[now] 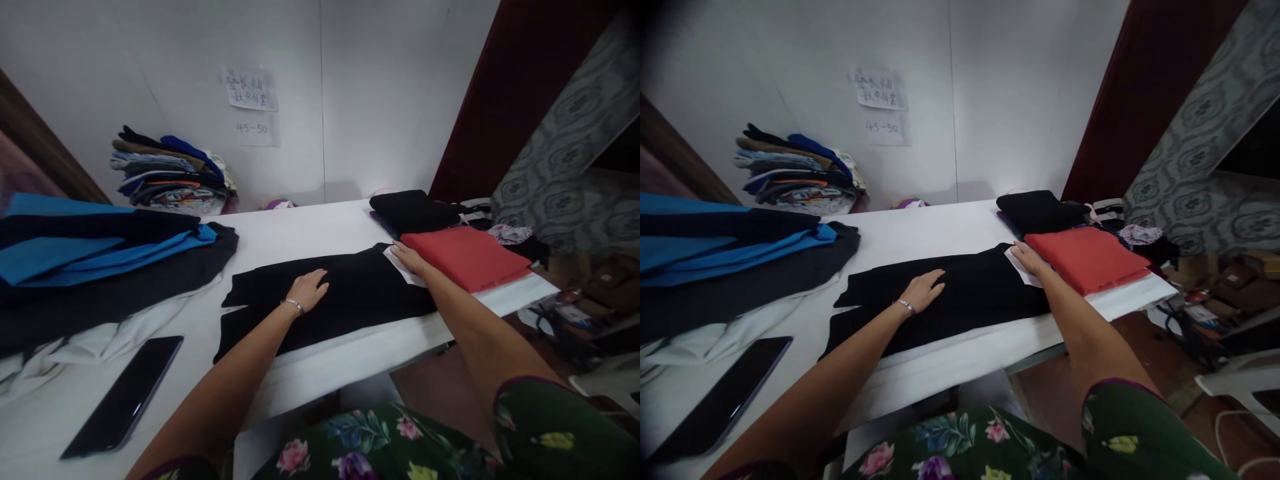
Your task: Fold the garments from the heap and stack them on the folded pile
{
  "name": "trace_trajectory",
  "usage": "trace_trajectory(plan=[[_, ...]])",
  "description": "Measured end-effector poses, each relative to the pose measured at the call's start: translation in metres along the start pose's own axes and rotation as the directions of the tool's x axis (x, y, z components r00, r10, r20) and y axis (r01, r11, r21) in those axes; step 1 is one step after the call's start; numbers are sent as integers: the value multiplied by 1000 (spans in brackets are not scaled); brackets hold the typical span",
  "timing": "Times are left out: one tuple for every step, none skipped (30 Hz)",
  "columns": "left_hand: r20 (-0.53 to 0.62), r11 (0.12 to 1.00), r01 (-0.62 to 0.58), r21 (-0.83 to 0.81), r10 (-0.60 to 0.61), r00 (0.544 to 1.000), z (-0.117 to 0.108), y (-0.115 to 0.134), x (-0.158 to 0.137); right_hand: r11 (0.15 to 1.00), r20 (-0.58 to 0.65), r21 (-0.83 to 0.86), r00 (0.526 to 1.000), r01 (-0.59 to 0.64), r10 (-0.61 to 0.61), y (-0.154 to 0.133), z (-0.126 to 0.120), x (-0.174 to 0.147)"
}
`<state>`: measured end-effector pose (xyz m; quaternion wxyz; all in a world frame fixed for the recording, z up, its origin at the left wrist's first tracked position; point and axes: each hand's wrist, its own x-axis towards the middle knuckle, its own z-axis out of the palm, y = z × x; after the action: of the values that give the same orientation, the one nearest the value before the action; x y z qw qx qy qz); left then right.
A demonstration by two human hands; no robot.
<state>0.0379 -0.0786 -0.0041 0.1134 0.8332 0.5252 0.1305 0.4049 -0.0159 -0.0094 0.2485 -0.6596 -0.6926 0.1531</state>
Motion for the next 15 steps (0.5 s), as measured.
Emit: trace_trajectory(plan=[[-5, 1000, -1, -2, 1, 1000, 1, 0, 0, 1000, -21, 17, 1000, -7, 7, 1, -4, -7], [-9, 1000, -3, -3, 3, 1000, 1, -1, 0, 999, -40, 32, 999, -13, 14, 3, -8, -16], [-13, 1000, -6, -5, 6, 1000, 2, -1, 0, 999, -52, 43, 998, -19, 22, 5, -10, -27], [-16, 1000, -6, -6, 6, 1000, 2, -1, 1, 998, -70, 53, 997, -19, 23, 7, -12, -39], [-20, 1000, -5, -4, 5, 1000, 2, -1, 1, 998, -97, 62, 995, -3, 9, 8, -13, -53], [-28, 1000, -1, 2, 1, 1000, 2, 0, 1, 997, -137, 67, 990, 34, -25, 8, -13, -67], [-43, 1000, 5, 14, -4, 999, 1, 2, 1, 994, -186, 66, 979, 92, -78, 7, -13, -81], [-64, 999, 12, 32, -9, 998, 0, 3, 0, 985, -236, 57, 961, 163, -145, 4, -12, -95], [-93, 998, 14, 53, -9, 996, -2, 6, 0, 970, -276, 44, 936, 239, -218, 0, -10, -110], [-126, 997, 9, 73, 0, 992, -5, 9, -2, 951, -297, 30, 911, 309, -286, -5, -8, -123], [-162, 996, -4, 88, 18, 987, -8, 13, -4, 931, -296, 20, 891, 365, -343, -11, -5, -136], [-193, 995, -27, 98, 45, 980, -11, 17, -6, 910, -282, 17, 875, 414, -393, -17, -1, -147], [-217, 993, -60, 101, 81, 973, -15, 22, -10, 888, -261, 16, 860, 459, -439, -23, 2, -157], [-230, 990, -101, 99, 122, 965, -18, 28, -16, 867, -239, 15, 844, 498, -480, -29, 6, -164], [-233, 985, -146, 94, 164, 959, -20, 33, -22, 849, -219, 10, 830, 528, -513, -34, 10, -171]])
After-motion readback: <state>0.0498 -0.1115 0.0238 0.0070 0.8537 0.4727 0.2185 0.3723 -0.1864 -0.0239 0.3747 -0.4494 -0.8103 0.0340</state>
